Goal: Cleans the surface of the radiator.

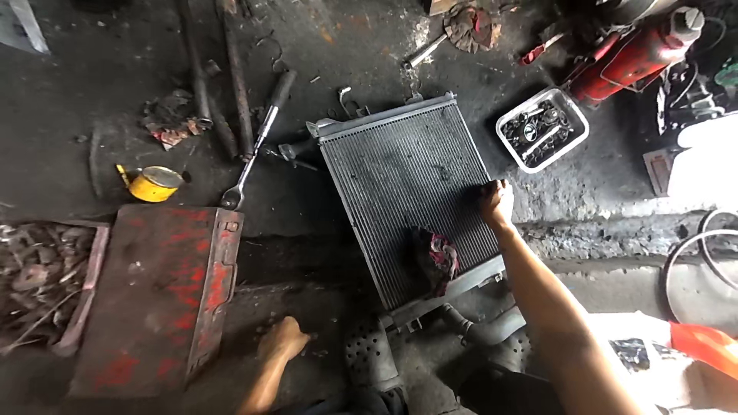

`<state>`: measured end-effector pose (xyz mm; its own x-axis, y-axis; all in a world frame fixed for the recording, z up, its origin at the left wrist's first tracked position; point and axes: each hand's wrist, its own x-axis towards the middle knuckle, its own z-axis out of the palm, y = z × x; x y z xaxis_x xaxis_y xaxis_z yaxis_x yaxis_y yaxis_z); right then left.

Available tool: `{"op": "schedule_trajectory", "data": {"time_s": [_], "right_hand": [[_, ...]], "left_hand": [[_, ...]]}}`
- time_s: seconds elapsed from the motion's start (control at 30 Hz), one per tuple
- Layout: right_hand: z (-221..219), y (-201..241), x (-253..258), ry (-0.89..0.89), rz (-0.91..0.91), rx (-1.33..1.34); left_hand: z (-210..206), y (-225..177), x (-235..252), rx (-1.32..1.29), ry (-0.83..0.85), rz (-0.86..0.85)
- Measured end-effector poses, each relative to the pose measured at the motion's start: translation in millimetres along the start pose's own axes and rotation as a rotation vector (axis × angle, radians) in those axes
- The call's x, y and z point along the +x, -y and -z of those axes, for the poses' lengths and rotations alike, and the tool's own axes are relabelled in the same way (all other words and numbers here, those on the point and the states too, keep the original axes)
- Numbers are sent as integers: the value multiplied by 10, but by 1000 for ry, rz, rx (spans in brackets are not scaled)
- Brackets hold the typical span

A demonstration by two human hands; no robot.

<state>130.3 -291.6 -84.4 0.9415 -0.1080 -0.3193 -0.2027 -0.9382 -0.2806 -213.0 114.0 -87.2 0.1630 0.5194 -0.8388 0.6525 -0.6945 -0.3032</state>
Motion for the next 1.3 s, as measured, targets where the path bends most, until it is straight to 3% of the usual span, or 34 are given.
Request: {"op": "schedule_trajectory", "data": {"time_s": [0.37, 0.6, 0.77, 1.0, 1.2, 1.3], "right_hand": [[536, -10, 165, 285, 201, -6], [578, -21, 279, 201, 338, -25], [340, -183, 150, 203, 427, -63], [108, -316, -24, 4, 310, 63], [68, -201, 134, 93, 204, -84], [181, -129, 189, 115, 244, -110]], "left_hand": [[16, 6, 19, -13, 11, -7], [25, 11, 35, -13, 15, -19], [27, -6, 29, -10, 11, -1], [29, -13, 51, 6, 15, 1], [41, -36, 16, 27, 10, 13], [46, -28, -5, 20, 8, 8]]}}
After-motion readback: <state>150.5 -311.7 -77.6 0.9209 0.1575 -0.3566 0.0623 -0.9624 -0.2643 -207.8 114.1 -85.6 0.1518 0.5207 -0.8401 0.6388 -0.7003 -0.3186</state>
